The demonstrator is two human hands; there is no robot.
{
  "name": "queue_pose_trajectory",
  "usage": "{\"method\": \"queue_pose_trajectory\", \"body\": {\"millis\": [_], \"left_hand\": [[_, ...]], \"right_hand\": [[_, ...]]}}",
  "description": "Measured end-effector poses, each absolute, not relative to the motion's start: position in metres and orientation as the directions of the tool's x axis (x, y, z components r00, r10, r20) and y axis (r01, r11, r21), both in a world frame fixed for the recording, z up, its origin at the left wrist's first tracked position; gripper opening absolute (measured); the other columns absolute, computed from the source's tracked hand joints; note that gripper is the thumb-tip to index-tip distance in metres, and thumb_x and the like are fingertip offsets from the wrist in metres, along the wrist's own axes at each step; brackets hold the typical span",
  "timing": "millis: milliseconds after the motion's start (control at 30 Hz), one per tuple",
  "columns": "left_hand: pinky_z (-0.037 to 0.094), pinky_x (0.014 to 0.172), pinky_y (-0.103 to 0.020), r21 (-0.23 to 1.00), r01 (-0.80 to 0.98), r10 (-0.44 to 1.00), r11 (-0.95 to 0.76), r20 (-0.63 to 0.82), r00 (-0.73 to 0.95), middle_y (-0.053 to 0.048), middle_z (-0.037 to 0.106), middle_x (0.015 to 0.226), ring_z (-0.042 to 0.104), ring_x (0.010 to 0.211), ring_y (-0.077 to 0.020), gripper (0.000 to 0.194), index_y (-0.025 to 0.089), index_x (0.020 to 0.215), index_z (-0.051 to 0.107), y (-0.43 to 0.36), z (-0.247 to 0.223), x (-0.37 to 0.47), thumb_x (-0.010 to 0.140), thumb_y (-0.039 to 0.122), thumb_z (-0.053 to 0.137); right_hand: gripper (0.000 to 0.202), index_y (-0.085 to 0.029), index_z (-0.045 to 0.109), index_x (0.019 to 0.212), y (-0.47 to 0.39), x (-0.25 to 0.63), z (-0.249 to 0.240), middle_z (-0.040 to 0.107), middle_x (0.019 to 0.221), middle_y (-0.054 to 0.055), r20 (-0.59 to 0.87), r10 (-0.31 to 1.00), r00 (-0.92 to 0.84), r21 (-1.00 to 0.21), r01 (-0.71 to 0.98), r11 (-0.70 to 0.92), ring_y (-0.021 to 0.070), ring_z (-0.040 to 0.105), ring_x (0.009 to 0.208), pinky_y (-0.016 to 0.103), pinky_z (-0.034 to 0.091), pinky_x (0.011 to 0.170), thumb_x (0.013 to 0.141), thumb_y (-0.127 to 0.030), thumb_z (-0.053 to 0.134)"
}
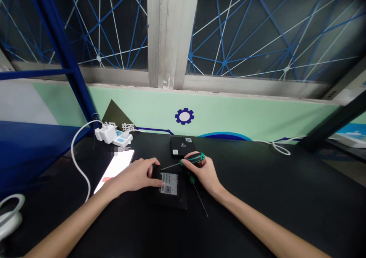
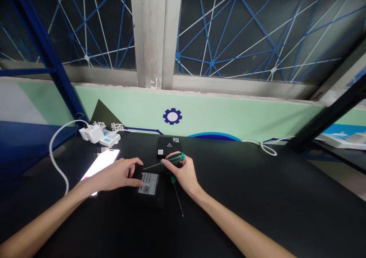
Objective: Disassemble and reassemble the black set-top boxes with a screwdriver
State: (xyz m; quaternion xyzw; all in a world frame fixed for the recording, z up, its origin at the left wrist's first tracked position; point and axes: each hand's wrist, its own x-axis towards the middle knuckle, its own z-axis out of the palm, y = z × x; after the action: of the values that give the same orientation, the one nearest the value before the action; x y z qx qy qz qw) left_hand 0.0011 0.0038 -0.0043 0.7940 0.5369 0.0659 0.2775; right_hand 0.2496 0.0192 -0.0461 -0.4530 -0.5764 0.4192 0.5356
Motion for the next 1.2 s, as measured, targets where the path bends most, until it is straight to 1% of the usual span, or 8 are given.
{"method": "queue_pose_trajectory", "body": {"millis": [133, 300, 433, 533, 667, 900, 1033, 1200], "left_hand": [[0.038, 0.066, -0.028, 0.533, 0.799, 0.899, -0.278, -0.149, 0.412, 0.001, 0.064, 0.077, 0.059, 0.083, -0.0237, 0.059, 0.026, 0.121, 0.061, 0.0, -0.006, 0.0, 0.08, 0.068, 0.062], [0.038, 0.064, -0.028, 0.543, 0.795, 0.919, -0.269, -0.104, 0.381, 0.001, 0.062, 0.072, 0.058, 0.082, -0.0234, 0.05, 0.026, 0.118, 0.063, -0.002, -0.012, 0.0, 0.088, 0.064, 0.053], [0.038, 0.062, -0.027, 0.553, 0.787, 0.919, -0.272, -0.093, 0.383, 0.003, 0.06, 0.07, 0.058, 0.072, -0.0199, 0.048, 0.025, 0.118, 0.063, 0.0, -0.016, 0.001, 0.089, 0.062, 0.053], [0.035, 0.058, -0.026, 0.557, 0.785, 0.918, -0.269, -0.098, 0.384, 0.004, 0.06, 0.069, 0.057, 0.067, -0.0184, 0.049, 0.025, 0.12, 0.062, 0.0, -0.018, 0.002, 0.089, 0.062, 0.052], [0.034, 0.055, -0.026, 0.54, 0.798, 0.928, -0.266, -0.08, 0.364, 0.004, 0.059, 0.067, 0.056, 0.065, -0.0187, 0.048, 0.025, 0.117, 0.063, -0.001, -0.019, 0.004, 0.09, 0.063, 0.051], [0.035, 0.057, -0.027, 0.512, 0.814, 0.945, -0.275, -0.011, 0.326, 0.003, 0.059, 0.065, 0.059, 0.068, -0.0201, 0.046, 0.026, 0.11, 0.065, -0.002, -0.024, 0.007, 0.091, 0.065, 0.049], [0.034, 0.056, -0.028, 0.496, 0.823, 0.95, -0.276, 0.013, 0.311, 0.003, 0.059, 0.063, 0.059, 0.063, -0.0193, 0.05, 0.024, 0.109, 0.065, -0.002, -0.026, 0.01, 0.09, 0.068, 0.047], [0.032, 0.053, -0.028, 0.453, 0.85, 0.959, -0.267, 0.042, 0.279, 0.002, 0.059, 0.064, 0.06, 0.065, -0.0209, 0.057, 0.023, 0.104, 0.063, -0.002, -0.026, 0.017, 0.086, 0.075, 0.047]], "right_hand": [[0.038, -0.017, 0.068, 0.074, 0.019, 0.251, -0.046, 0.064, 0.066, 0.0, 0.212, 0.977, 0.008, -0.977, 0.023, 0.212, 0.0162, 0.057, 0.061, 0.028, 0.044, 0.059, 0.063, -0.047, 0.088], [0.036, -0.018, 0.067, 0.076, 0.022, 0.256, -0.047, 0.063, 0.066, -0.001, 0.171, 0.983, 0.069, -0.976, -0.122, 0.178, 0.015, 0.056, 0.061, 0.027, 0.044, 0.059, 0.065, -0.046, 0.087], [0.036, -0.017, 0.066, 0.075, 0.025, 0.259, -0.046, 0.062, 0.065, -0.001, 0.146, 0.983, 0.109, -0.969, -0.186, 0.164, 0.0147, 0.055, 0.061, 0.026, 0.043, 0.06, 0.064, -0.043, 0.088], [0.034, -0.017, 0.066, 0.075, 0.026, 0.261, -0.046, 0.059, 0.063, -0.002, 0.15, 0.981, 0.126, -0.968, -0.184, 0.172, 0.0141, 0.052, 0.06, 0.026, 0.041, 0.06, 0.064, -0.041, 0.088], [0.034, -0.018, 0.064, 0.073, 0.027, 0.262, -0.046, 0.056, 0.061, -0.003, 0.157, 0.977, 0.141, -0.965, -0.189, 0.182, 0.0133, 0.048, 0.059, 0.026, 0.04, 0.059, 0.064, -0.04, 0.087], [0.034, -0.018, 0.062, 0.072, 0.024, 0.26, -0.044, 0.054, 0.06, -0.004, 0.145, 0.984, 0.103, -0.97, -0.182, 0.162, 0.012, 0.046, 0.057, 0.025, 0.036, 0.057, 0.065, -0.04, 0.086], [0.035, -0.018, 0.062, 0.074, 0.025, 0.261, -0.045, 0.055, 0.061, -0.004, 0.153, 0.983, 0.101, -0.969, -0.182, 0.169, 0.0125, 0.047, 0.058, 0.026, 0.037, 0.058, 0.065, -0.041, 0.087], [0.033, -0.018, 0.062, 0.072, 0.028, 0.263, -0.047, 0.056, 0.063, -0.003, 0.177, 0.978, 0.107, -0.97, -0.149, 0.191, 0.0134, 0.048, 0.06, 0.026, 0.039, 0.06, 0.067, -0.041, 0.085]]}}
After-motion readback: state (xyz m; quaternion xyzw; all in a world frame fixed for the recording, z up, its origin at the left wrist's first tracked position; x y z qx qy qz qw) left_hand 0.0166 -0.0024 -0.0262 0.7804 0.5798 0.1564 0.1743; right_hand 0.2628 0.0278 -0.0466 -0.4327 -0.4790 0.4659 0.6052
